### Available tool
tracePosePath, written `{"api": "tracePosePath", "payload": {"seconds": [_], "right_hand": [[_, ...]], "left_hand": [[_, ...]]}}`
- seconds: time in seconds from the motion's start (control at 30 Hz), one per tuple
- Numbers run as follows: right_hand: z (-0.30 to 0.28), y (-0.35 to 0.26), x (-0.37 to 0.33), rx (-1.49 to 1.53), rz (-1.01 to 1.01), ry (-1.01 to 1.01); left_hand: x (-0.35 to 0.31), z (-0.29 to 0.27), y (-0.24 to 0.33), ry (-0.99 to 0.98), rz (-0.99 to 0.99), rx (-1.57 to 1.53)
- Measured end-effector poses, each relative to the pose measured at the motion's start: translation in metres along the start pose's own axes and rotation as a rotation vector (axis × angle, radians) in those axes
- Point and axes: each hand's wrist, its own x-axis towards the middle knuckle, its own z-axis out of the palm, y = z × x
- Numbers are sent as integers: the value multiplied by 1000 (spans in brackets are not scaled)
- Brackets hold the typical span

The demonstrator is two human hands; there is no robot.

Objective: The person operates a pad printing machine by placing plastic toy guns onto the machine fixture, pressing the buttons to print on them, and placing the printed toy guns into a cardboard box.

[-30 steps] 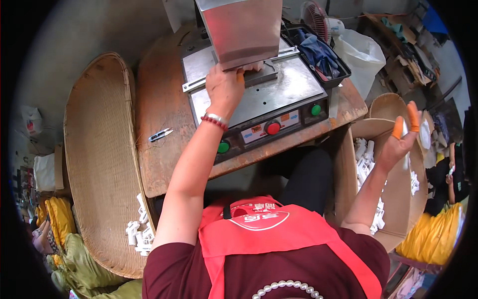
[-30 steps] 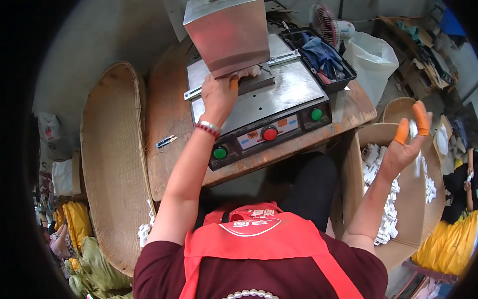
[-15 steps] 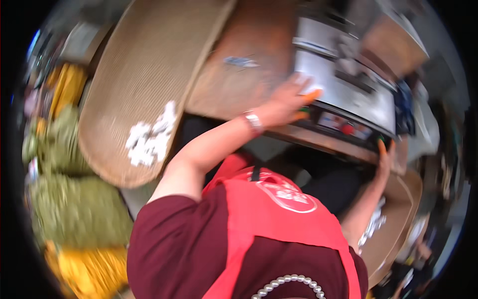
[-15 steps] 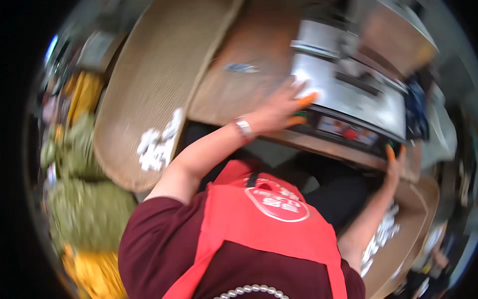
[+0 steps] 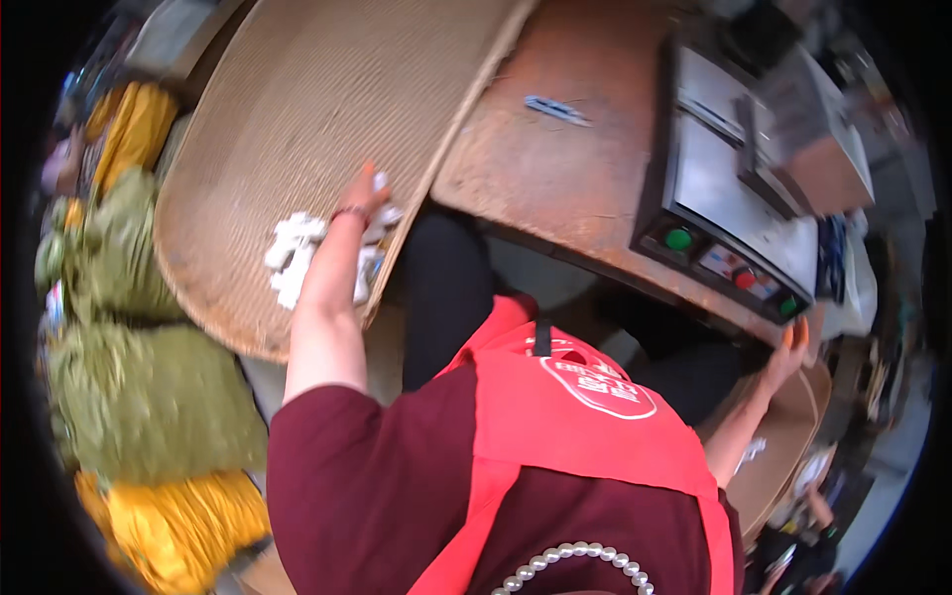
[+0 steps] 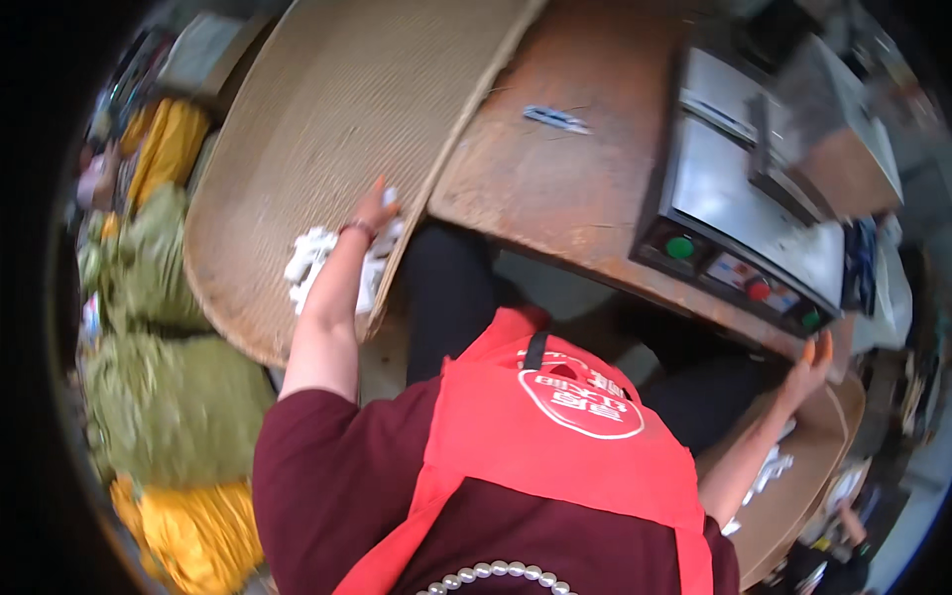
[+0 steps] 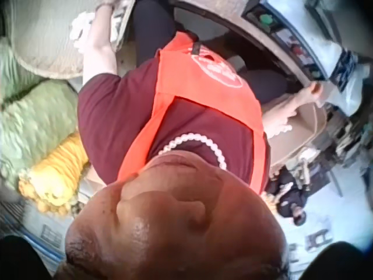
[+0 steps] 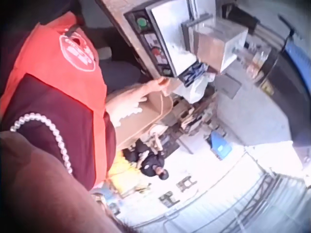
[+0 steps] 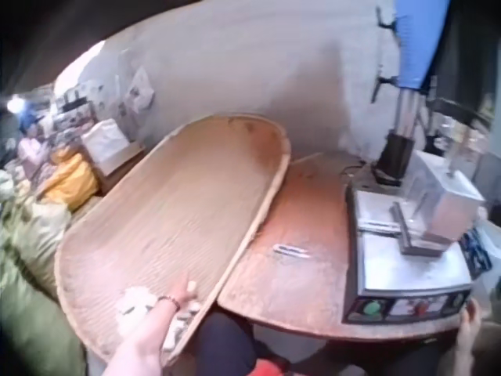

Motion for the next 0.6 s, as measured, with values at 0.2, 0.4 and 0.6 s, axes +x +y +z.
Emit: {"api": "tracePosePath", "payload": {"seconds": [0.2, 0.4, 0.6], "right_hand": [[32, -93, 1, -12, -137, 5], [86, -93, 92, 27, -434, -11], [146, -107, 124, -141, -636, -2]], "left_hand": [[34, -107, 101, 547, 217, -415], [-110, -158, 404, 427, 986, -853], [-165, -76, 453, 295, 1103, -337]]}}
